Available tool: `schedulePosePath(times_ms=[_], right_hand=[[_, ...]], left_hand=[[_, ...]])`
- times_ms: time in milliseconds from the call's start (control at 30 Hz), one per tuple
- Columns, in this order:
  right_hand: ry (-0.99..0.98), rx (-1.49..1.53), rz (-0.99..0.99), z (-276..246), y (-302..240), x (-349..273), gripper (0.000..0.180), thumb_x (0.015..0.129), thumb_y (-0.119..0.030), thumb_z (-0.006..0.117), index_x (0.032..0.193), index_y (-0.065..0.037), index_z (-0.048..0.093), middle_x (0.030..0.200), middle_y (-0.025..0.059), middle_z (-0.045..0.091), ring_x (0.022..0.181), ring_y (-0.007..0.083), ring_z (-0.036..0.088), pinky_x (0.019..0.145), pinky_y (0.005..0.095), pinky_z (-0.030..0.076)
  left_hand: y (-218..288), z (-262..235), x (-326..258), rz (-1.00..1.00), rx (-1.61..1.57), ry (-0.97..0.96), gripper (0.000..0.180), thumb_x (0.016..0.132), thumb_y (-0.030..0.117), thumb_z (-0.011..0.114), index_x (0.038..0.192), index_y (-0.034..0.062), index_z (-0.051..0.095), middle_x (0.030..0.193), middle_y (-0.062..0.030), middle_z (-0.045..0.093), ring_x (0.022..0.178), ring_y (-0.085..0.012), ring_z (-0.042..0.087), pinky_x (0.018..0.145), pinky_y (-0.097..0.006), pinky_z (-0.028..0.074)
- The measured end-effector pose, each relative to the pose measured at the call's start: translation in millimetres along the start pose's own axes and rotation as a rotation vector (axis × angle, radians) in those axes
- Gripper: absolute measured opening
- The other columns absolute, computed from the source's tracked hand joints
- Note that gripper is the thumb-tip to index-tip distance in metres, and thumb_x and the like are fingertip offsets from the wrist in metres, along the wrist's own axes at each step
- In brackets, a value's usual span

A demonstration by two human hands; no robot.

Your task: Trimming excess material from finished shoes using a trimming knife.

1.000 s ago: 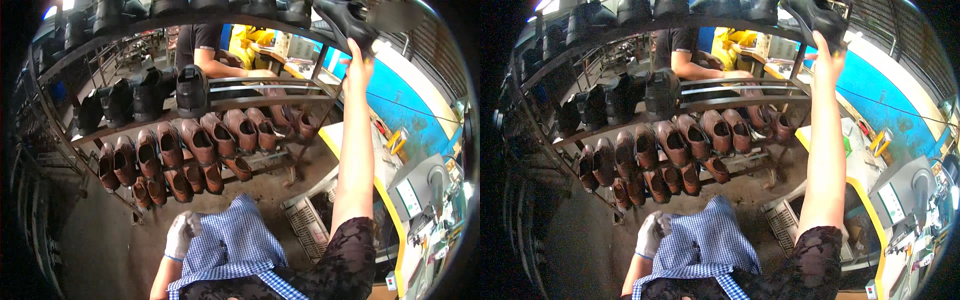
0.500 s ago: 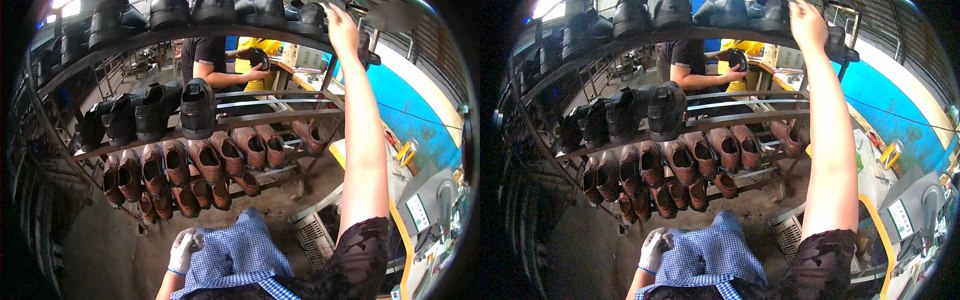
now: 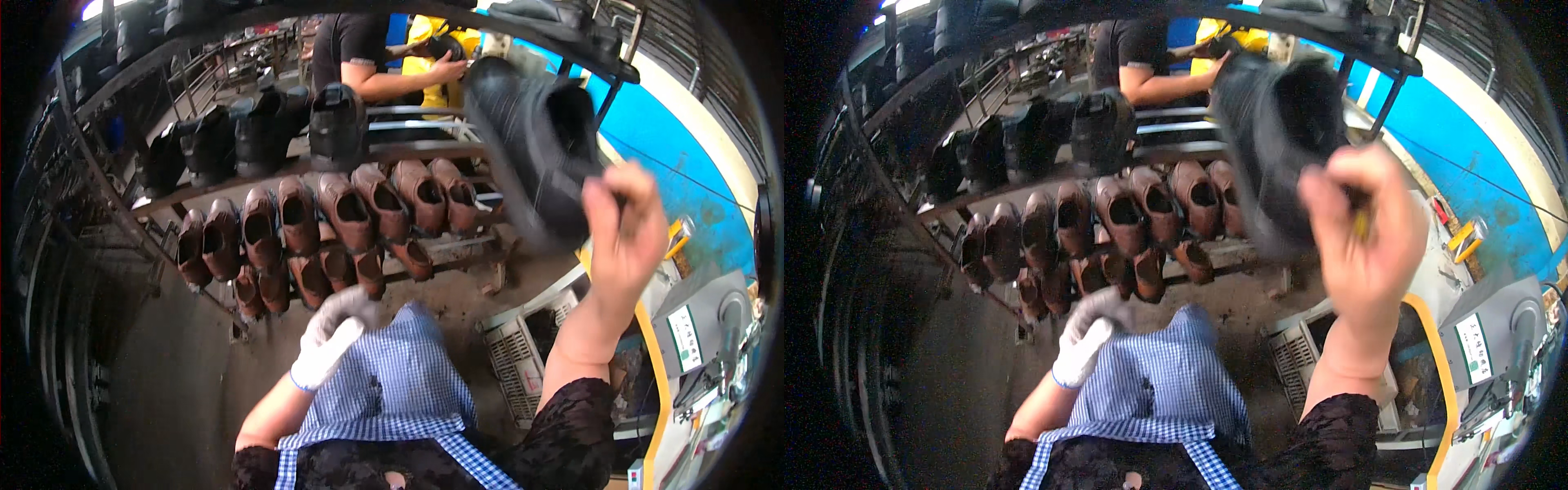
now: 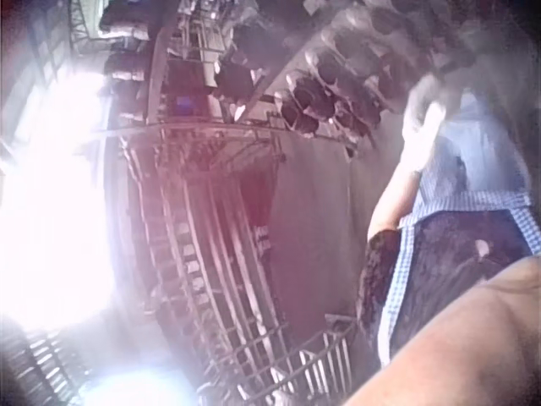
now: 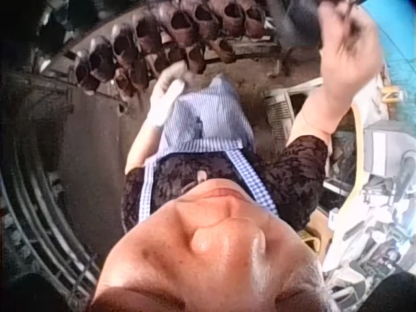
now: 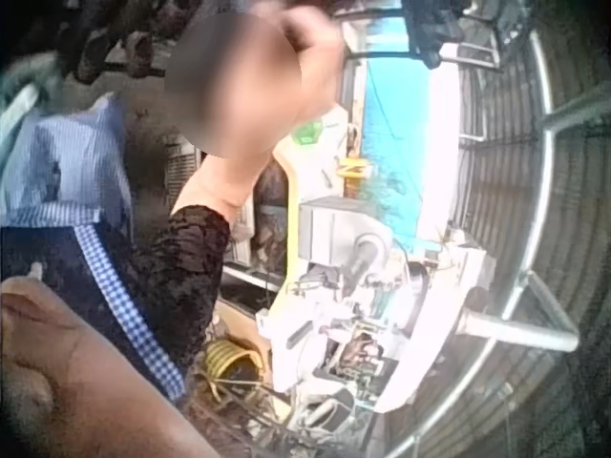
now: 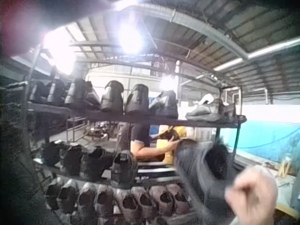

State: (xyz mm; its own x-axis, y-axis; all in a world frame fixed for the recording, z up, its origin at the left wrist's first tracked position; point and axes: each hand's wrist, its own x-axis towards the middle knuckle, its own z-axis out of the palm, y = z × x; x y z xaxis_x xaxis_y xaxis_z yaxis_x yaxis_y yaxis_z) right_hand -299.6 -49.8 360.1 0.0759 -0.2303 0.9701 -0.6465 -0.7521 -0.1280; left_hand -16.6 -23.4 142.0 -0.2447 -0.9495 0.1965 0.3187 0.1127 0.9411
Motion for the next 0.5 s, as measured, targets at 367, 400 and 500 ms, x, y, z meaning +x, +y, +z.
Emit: schedulePosePath(times_ms=[367, 400, 500], right_hand=[[-1.012, 0.954, 0.851, 71, -27, -124, 0.021, 0.094, -0.006, 0.062, 0.112, -0.005, 0.052, 0.093, -0.0006, 0.059, 0.09, 0.0056, 0.057, 0.08, 0.0238, 0.047], [-0.771, 0.851, 0.739, 79, -27, -136, 0.019, 0.095, -0.012, 0.063, 0.11, -0.001, 0.058, 0.088, 0.0031, 0.064, 0.083, 0.0096, 0.061, 0.076, 0.0238, 0.05], [-0.623, 0.632, 0.617, 77, -11, -137, 0.018, 0.091, -0.012, 0.067, 0.103, 0.001, 0.068, 0.094, 0.0062, 0.065, 0.083, 0.0139, 0.064, 0.074, 0.0265, 0.052]], left_hand=[[39, 32, -2, -0.135, 0.218, -0.399, 0.026, 0.09, 0.025, 0.07, 0.096, -0.0001, 0.068, 0.082, -0.0054, 0.066, 0.08, -0.0117, 0.062, 0.07, -0.027, 0.049], [32, 28, -5, -0.165, 0.186, -0.352, 0.022, 0.091, 0.021, 0.068, 0.096, -0.0004, 0.068, 0.083, -0.004, 0.068, 0.078, -0.0086, 0.061, 0.069, -0.026, 0.049], [28, 26, -23, -0.144, -0.049, -0.077, 0.022, 0.092, 0.016, 0.067, 0.104, -0.0027, 0.066, 0.095, -0.0044, 0.069, 0.085, -0.009, 0.061, 0.077, -0.025, 0.05]])
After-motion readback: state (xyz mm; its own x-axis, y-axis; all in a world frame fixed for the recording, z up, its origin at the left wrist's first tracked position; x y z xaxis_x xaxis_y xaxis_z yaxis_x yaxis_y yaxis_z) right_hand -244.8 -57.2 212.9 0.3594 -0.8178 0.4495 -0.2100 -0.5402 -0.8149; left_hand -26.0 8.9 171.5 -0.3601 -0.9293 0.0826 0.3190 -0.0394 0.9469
